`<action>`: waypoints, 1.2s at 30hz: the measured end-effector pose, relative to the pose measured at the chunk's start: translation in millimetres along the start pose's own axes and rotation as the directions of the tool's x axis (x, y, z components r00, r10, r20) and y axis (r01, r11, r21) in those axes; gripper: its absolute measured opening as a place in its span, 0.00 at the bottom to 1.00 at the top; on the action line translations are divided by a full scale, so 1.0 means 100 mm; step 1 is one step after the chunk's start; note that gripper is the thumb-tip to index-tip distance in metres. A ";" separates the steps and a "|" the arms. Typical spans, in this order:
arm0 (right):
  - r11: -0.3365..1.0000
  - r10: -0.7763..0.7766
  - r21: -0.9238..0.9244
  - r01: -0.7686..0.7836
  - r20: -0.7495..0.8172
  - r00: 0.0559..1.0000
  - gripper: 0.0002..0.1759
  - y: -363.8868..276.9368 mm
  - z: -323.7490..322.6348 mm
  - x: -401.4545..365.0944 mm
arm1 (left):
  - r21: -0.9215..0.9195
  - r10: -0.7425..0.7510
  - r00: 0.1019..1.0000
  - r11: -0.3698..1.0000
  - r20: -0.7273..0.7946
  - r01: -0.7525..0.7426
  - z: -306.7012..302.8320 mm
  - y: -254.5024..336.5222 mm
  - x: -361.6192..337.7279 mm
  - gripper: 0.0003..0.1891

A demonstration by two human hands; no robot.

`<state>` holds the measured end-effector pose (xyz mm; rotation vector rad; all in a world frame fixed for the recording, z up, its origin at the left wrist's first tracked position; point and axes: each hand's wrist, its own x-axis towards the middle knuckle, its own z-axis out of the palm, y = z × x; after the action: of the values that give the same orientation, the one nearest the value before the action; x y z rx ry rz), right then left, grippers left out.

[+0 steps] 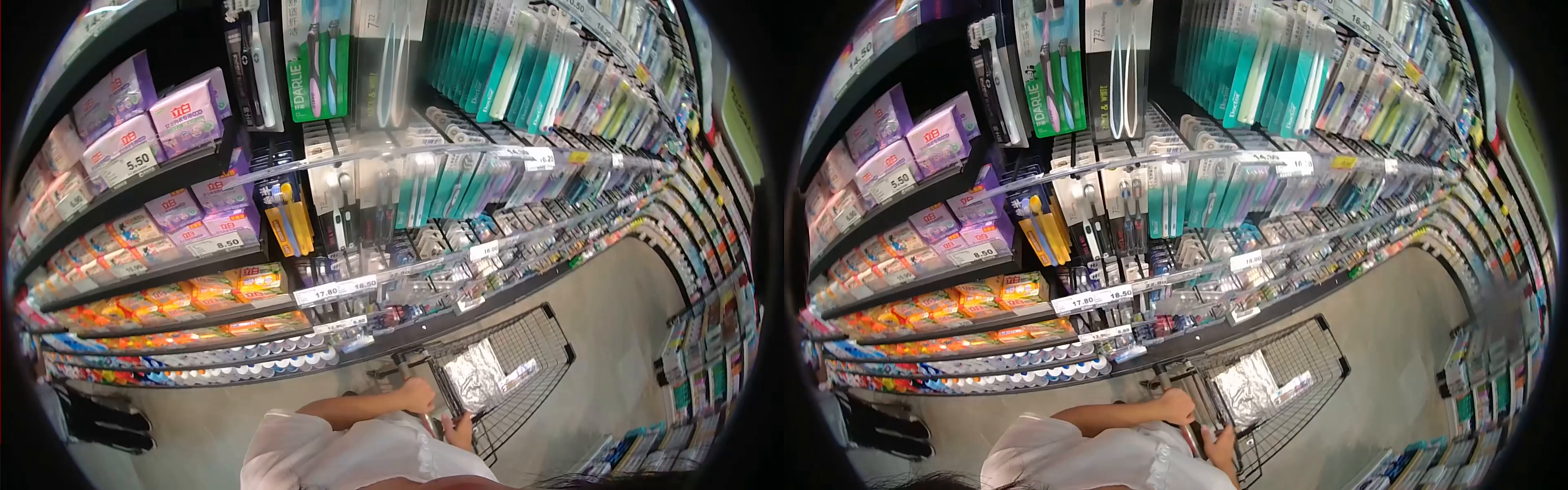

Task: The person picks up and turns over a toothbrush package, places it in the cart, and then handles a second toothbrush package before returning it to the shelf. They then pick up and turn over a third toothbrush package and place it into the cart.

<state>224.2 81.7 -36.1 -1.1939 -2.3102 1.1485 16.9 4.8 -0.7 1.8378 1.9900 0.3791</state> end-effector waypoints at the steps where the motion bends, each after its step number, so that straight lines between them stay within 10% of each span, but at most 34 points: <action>1: 0.999 0.046 -0.001 -0.046 0.016 0.999 0.27 0.03 -0.02 0.07 | -0.026 -0.040 0.998 0.999 0.056 0.042 -0.02 0.03 0.05 0.14; 4: 0.985 0.001 -0.170 -0.002 -0.003 1.000 0.25 0.07 -0.18 0.28 | -0.237 0.036 0.911 0.961 -0.411 -0.145 0.20 -0.06 0.26 0.09; 6: 0.998 0.058 0.023 -0.058 0.009 0.998 0.24 0.32 -0.23 0.44 | -0.336 -0.094 0.908 0.940 -0.409 -0.054 -0.15 -0.02 0.23 0.06; 12: 0.984 -0.065 -0.175 0.032 -0.187 0.980 0.20 0.46 -0.45 0.60 | -0.341 -0.182 0.873 0.940 -0.453 0.018 -0.41 -0.02 0.17 0.07; 17: 0.981 -0.078 -0.192 0.042 -0.184 0.980 0.36 0.77 -0.46 0.70 | -0.252 -0.228 0.902 0.958 -0.366 0.139 -0.61 0.26 0.18 0.06; 21: 0.993 0.114 0.045 -0.109 -0.128 0.985 0.38 0.58 -0.64 0.75 | -0.001 -0.272 0.561 0.900 -0.782 0.435 -2.33 0.43 -0.23 0.07; 22: 0.990 0.138 0.058 -0.132 -0.109 0.984 0.38 0.53 -0.69 0.77 | 0.000 -0.127 0.294 0.918 -0.947 0.397 -2.62 0.27 -0.45 0.11; 25: 0.985 0.162 0.072 -0.156 -0.091 0.983 0.37 0.51 -0.74 0.82 | 0.208 0.289 0.062 0.509 -0.955 0.835 -3.89 0.50 -0.88 0.21; 30: 0.976 0.205 0.098 -0.196 -0.092 0.975 0.36 0.52 -0.74 0.89 | 0.218 0.073 0.206 0.410 -0.976 0.886 -4.06 0.22 -0.99 0.25; 36: 0.974 0.222 0.058 -0.217 -0.110 0.969 0.34 0.35 -0.75 0.92 | 0.205 0.136 0.159 0.463 -0.978 0.862 -3.86 0.08 -0.93 0.26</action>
<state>230.4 204.5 -23.9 -1.4881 -2.0955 1.1633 -150.5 -58.7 353.2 1.0830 4.0876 0.5155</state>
